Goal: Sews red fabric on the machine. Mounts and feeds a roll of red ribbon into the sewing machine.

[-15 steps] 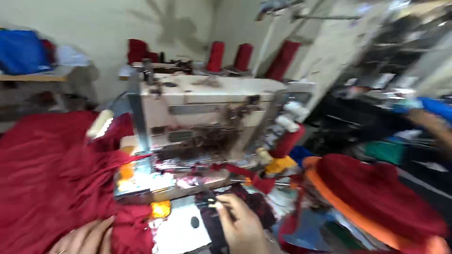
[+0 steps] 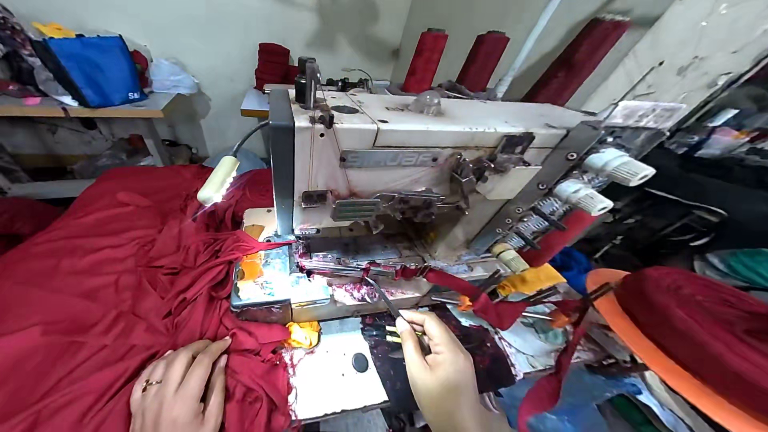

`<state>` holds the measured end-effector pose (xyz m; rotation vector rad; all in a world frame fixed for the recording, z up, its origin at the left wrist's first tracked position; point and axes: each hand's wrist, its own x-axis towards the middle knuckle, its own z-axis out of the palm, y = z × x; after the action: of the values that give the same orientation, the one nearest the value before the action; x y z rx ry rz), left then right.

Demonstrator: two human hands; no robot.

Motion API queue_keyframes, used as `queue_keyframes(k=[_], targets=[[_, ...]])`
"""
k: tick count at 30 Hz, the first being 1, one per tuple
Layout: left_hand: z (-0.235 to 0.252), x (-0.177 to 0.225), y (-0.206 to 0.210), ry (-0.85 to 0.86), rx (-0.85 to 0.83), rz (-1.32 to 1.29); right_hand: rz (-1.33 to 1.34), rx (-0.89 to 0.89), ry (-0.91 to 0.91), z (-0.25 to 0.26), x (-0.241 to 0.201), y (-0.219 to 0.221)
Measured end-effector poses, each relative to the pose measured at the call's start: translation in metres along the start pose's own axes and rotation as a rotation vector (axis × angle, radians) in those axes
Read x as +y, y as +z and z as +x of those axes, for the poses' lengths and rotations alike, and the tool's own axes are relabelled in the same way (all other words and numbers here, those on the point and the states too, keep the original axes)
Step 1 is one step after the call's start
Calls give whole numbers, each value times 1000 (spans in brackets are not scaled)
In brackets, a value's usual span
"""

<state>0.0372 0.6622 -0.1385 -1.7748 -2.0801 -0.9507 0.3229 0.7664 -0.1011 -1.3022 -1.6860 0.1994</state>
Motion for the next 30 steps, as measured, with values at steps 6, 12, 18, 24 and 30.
queue_keyframes(k=[6, 12, 18, 24, 30], targets=[[0, 0, 0, -1, 7, 22, 419, -102, 170, 6, 10, 7], [6, 4, -1, -37, 104, -136, 406, -203, 165, 7, 18, 0], [89, 34, -5, 171, -13, -253, 118, -291, 110, -1, 7, -46], [143, 40, 3, 138, -433, -156, 157, -309, 10, -8, 4, -66], [146, 41, 7, 135, -431, -136, 159, -305, 31, -5, -1, -64]])
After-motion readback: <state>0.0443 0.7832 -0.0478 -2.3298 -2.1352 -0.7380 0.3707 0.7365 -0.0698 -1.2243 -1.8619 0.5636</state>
